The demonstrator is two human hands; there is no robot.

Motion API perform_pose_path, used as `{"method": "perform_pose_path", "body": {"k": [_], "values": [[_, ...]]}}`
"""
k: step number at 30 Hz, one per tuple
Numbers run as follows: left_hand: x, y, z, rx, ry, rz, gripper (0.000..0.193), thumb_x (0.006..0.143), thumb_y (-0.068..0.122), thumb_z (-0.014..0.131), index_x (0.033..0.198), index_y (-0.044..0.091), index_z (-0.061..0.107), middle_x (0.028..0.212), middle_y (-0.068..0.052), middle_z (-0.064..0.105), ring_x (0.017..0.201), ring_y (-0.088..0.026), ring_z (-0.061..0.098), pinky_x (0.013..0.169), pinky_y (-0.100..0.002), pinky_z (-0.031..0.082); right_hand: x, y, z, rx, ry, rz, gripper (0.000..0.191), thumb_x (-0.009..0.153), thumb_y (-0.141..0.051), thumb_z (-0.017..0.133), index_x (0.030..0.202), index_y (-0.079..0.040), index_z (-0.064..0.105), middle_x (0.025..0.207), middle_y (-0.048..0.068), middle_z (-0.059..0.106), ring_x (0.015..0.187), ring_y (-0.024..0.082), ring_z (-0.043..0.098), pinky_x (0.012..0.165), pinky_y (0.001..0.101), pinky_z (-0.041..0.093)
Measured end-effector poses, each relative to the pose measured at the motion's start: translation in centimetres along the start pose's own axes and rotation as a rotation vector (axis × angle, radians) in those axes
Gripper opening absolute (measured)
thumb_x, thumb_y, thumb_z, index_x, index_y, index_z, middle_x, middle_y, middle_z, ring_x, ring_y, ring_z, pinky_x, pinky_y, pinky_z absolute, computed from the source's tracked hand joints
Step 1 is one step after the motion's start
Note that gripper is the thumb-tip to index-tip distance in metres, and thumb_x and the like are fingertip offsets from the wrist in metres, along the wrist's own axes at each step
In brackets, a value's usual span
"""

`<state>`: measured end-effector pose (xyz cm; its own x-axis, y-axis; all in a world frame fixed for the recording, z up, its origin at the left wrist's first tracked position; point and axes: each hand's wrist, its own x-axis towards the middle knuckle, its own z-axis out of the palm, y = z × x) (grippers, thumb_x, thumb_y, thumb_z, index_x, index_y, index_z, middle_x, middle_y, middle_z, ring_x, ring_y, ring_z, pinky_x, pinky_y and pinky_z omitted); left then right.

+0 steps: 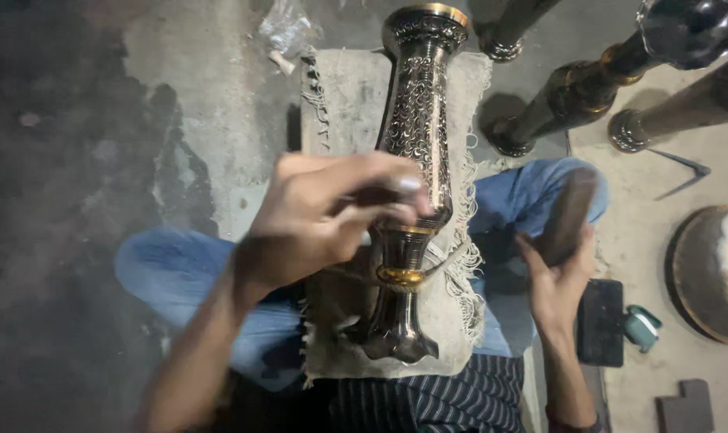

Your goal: The person sits cross-legged on the floor with an ornate brass vase resting on a cloth pad. They hold a chisel against the vase's surface with one hand and repeatedly strike it with a wooden mallet in the other hand, working the decorated metal surface throughout the clip.

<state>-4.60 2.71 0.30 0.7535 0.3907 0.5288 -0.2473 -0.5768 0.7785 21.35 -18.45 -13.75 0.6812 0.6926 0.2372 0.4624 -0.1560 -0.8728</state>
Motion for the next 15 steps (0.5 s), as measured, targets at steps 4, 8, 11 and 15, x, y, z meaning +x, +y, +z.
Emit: {"method": "perform_pose_path", "body": {"k": [4,8,11,15], "values": [[-4.3,-0.3,1.7,-0.138,0.327,-0.222,0.013,0.108,0.008,0.058,0.11,0.0,0.067,0.103,-0.012,0.078,0.09,-0.019,0.08,0.085,-0.032,0.069,-1.5,0.2,0.6,0.171,0.028,0.104,0.047,0.096,-0.007,0.079,0.134,0.002,0.053,0.119,0.008,0.059,0.105,0.015,0.057,0.092,0.0278,0.049],[-6.8,0.1,5.2,-0.396,0.557,-0.19,0.009,0.104,0.007,0.065,0.107,-0.002,0.064,0.101,-0.013,0.073,0.094,-0.022,0.077,0.088,-0.043,0.069,-4.0,-1.6,0.0,0.389,-0.383,0.068,0.021,0.089,-0.004,0.078,0.103,-0.005,0.062,0.094,0.011,0.072,0.075,0.024,0.065,0.075,0.0405,0.048],[-8.2,1.7,7.6,-0.5,0.662,-0.244,0.016,0.101,0.002,0.07,0.111,0.0,0.057,0.099,-0.014,0.07,0.094,-0.025,0.074,0.091,-0.046,0.066,-4.5,-4.0,0.6,0.203,-0.649,-0.624,0.044,0.072,-0.016,0.082,0.109,-0.001,0.064,0.1,0.012,0.067,0.085,0.029,0.069,0.067,0.0368,0.055],[-8.3,2.0,9.9,-0.54,0.81,-0.277,0.028,0.1,0.001,0.071,0.118,0.0,0.05,0.099,-0.017,0.068,0.097,-0.028,0.071,0.095,-0.047,0.061,-4.1,-7.2,1.9,0.041,-0.669,-0.897,0.046,0.072,-0.02,0.071,0.114,-0.003,0.07,0.103,0.01,0.068,0.089,0.028,0.067,0.067,0.0402,0.055]]}}
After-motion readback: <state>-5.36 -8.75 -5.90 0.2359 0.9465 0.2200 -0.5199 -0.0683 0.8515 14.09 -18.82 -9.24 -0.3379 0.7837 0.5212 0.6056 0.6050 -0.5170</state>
